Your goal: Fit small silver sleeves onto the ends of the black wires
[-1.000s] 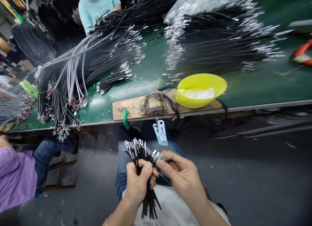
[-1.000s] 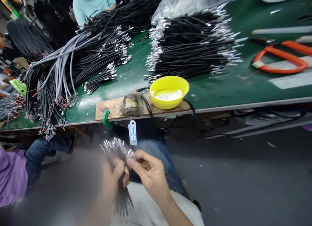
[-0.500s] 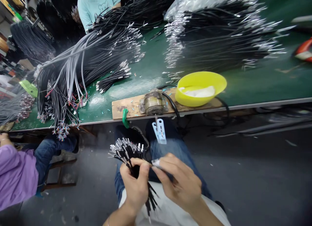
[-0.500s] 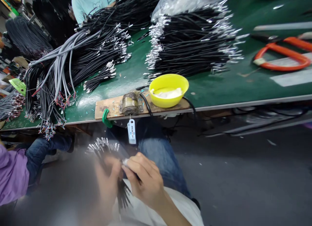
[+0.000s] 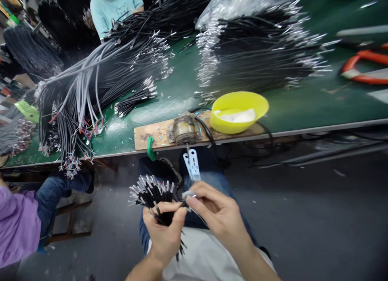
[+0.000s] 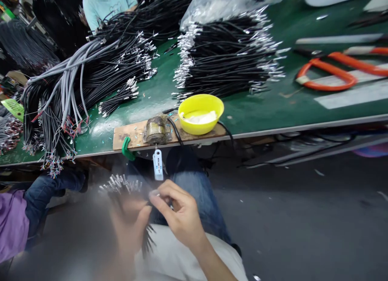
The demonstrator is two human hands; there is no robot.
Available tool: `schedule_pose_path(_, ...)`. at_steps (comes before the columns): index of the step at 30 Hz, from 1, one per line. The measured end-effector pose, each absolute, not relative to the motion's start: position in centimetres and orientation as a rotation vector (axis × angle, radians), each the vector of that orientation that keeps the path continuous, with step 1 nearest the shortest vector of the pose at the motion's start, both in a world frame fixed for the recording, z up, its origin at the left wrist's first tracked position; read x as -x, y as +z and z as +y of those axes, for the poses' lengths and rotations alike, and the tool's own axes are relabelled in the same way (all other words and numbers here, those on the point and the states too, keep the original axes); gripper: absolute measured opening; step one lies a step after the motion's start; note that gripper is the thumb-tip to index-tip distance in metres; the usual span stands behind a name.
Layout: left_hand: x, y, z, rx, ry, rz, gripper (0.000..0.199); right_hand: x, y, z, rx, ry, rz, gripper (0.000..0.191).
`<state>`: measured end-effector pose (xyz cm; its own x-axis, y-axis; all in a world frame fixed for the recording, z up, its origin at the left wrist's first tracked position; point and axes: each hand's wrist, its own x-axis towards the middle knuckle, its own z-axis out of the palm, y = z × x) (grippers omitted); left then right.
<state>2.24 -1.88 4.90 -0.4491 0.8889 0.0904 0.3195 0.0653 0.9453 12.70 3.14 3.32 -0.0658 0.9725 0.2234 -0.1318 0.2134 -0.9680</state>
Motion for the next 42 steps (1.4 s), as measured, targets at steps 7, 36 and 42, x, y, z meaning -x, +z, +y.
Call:
schedule_pose_path(7, -2.1, 4.5, -1.8, -1.264, 1.372, 1.877, 0.011, -11.5, 3.6, 1.8, 0.968, 0.706, -1.312, 0.018)
schedule_pose_path(36, -0.6, 4.7, 0.0, -1.133, 1.253, 1.432, 0.027, -13.1, 2.7, 3.6, 0.54, 2.09, -0.667, 0.038)
schedule_pose_path(42, -1.0, 4.5, -0.5, -1.106, 1.401, 1.608, 0.017, -13.4, 3.5, 6.9, 0.841, 1.935, -0.635, 0.032)
